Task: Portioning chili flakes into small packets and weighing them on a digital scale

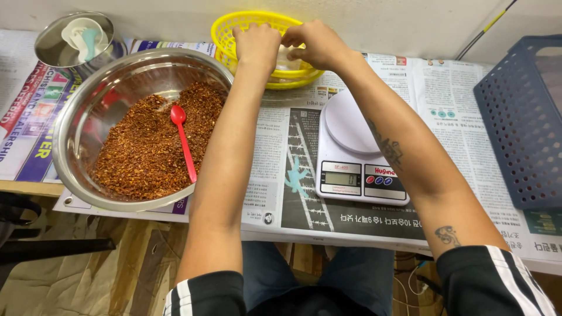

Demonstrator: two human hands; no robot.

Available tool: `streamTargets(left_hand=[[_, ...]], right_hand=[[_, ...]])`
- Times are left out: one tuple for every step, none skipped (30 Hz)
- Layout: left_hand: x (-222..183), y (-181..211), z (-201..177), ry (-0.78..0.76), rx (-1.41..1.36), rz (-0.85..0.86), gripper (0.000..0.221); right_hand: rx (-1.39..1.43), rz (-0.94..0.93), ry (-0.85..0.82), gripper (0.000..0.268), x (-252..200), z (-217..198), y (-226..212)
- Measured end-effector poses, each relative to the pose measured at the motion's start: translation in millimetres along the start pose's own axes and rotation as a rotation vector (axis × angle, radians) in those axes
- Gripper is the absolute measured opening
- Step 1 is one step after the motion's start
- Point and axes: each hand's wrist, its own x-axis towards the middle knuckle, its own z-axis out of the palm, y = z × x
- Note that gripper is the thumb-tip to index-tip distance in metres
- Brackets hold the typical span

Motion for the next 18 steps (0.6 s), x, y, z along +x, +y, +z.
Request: streamTargets(left_hand=[[2.8,-1.4,3.9,-0.004,-0.002,0.004,0.029],[5.7,-2.5,8.0,0.070,-0.004,0.008,0.024],[10.5,-2.9,10.5,0.148,-0.006,0.014,0.022],[10.0,-2.1,10.5,0.148,-0.009,0.021,0.022],[9.7,-1.7,9.8,0.269,0.014,-0.006,0.017],[9.3,-1.6,8.8,0.390,0.036,-0.033,0.015],[0.0,3.9,-3.0,0.393,0.039,-0.036,0.015],[-9.5,9.2,-14.9,0.441,-0.181,-0.074,0.010],[-18.0,13.9,-27.5,0.489,-0.401,-0.111,0.009],[-33.4,19.2,-41.3,0.494,-0.396,-0.112,0.009],[-49.6,29.7,-52.9,0.469,-0.573,-0.166,0.006],[-65.9,40.0,-63.7,0.439,-0.750,-0.219,0.004],[-59.6,42.4,-55.0,0.426,-0.753,-0.219,0.004],[-53.5,44.6,-46.0,0.586,-0.673,-0.146,0.009],[-44.3,45.0,-40.0,0.751,-0.586,-0.067,0.018],[-32.2,40.2,-35.1,0.748,-0.587,-0.065,0.018],[-18.2,36.9,-31.5,0.682,-0.569,-0.062,0.016],[-4.0,33.6,-28.4,0.615,-0.550,-0.058,0.014]], right_hand=[[0.001,0.006,-0.002,0.030,-2.7,-1.3,1.7],[-0.037,-0.055,0.039,0.021,-5.6,-2.6,3.6],[-0.078,-0.114,0.084,0.019,-8.2,-6.1,6.2],[-0.079,-0.108,0.085,0.019,-13.8,-6.3,2.5],[-0.060,-0.082,0.114,0.016,-18.5,-7.3,-1.5],[-0.040,-0.057,0.143,0.023,-23.2,-8.5,-6.0],[-0.040,-0.061,0.145,0.023,-28.0,-13.3,-6.4],[0.068,-0.097,0.246,0.023,-32.7,-18.0,-7.0],[0.176,-0.134,0.347,0.027,-36.4,-23.5,-7.7],[0.176,-0.140,0.351,0.027,-41.8,-30.5,-10.5],[0.315,-0.121,0.365,0.033,-52.3,-37.4,-11.3],[0.455,-0.100,0.377,0.041,-62.9,-43.7,-11.7],[0.460,-0.089,0.372,0.041,-73.1,-46.0,-8.8],[0.418,-0.057,0.361,0.033,-83.0,-48.2,-6.0],[0.371,-0.033,0.353,0.025,-89.4,-53.8,-3.3],[0.372,-0.030,0.353,0.025,-95.2,-53.7,-6.6],[0.247,-0.063,0.404,0.028,-100.9,-56.5,-8.8],[0.122,-0.096,0.452,0.032,-106.5,-59.5,-11.3]])
